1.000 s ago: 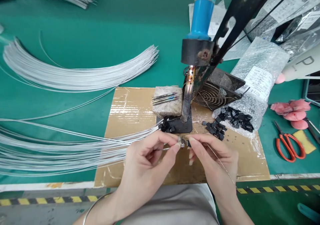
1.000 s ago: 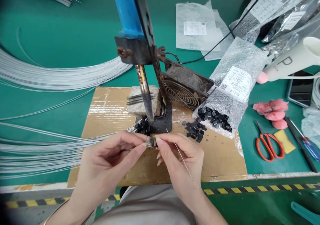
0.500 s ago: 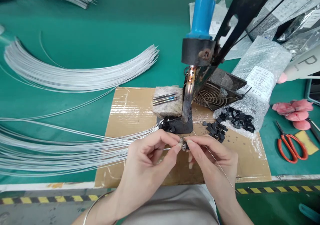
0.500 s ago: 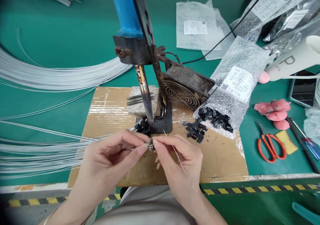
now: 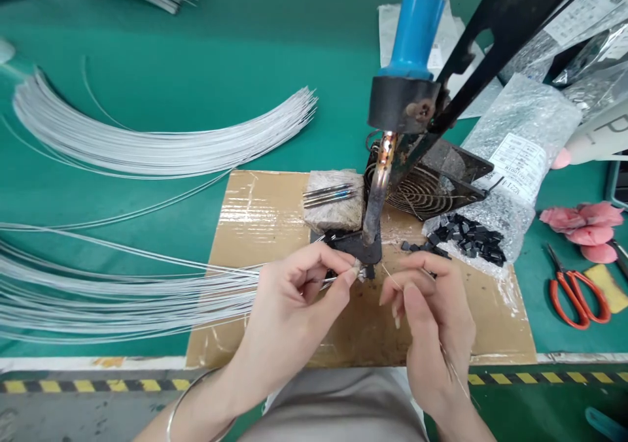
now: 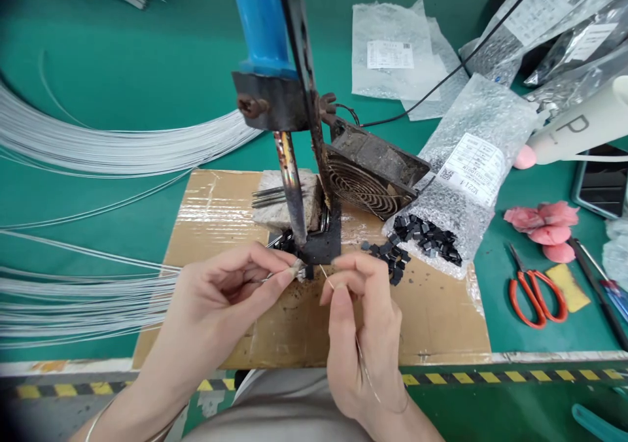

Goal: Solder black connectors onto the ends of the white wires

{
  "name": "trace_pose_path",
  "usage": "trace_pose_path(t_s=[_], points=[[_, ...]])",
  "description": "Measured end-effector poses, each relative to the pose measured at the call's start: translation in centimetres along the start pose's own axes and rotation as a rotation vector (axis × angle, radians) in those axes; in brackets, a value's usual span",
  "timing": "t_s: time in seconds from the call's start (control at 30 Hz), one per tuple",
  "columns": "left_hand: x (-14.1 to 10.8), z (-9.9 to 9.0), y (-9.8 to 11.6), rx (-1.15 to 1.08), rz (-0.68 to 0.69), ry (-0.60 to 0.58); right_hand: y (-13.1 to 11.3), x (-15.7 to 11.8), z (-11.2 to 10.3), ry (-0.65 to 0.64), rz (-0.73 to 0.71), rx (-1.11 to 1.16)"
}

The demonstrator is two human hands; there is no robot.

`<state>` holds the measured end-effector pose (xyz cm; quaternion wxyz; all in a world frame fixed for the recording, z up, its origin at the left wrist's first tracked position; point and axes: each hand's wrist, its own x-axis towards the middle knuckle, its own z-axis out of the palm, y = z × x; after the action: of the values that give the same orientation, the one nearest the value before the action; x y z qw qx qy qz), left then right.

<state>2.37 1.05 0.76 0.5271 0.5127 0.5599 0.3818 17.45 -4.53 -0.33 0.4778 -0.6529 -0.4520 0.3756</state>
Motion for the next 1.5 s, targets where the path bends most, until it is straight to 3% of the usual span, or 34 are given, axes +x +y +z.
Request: trace_pose_path(t_s=[0.2,0.43,1.5], points=[[0.5,-0.2,0.4,0.036,-0.032,0.016,0.5,1.1,-1.1,-0.115,-0.173,-0.023],[0.9,0.1,0.6,0.035,-0.008,0.010,0.5,1.3,-0.1,-0.083,-0.134,0.170],[1.6,0.1,1.1,0.030,0.018,0.018,-0.1,2.2,0.6,0.016,-0.135,0.129]])
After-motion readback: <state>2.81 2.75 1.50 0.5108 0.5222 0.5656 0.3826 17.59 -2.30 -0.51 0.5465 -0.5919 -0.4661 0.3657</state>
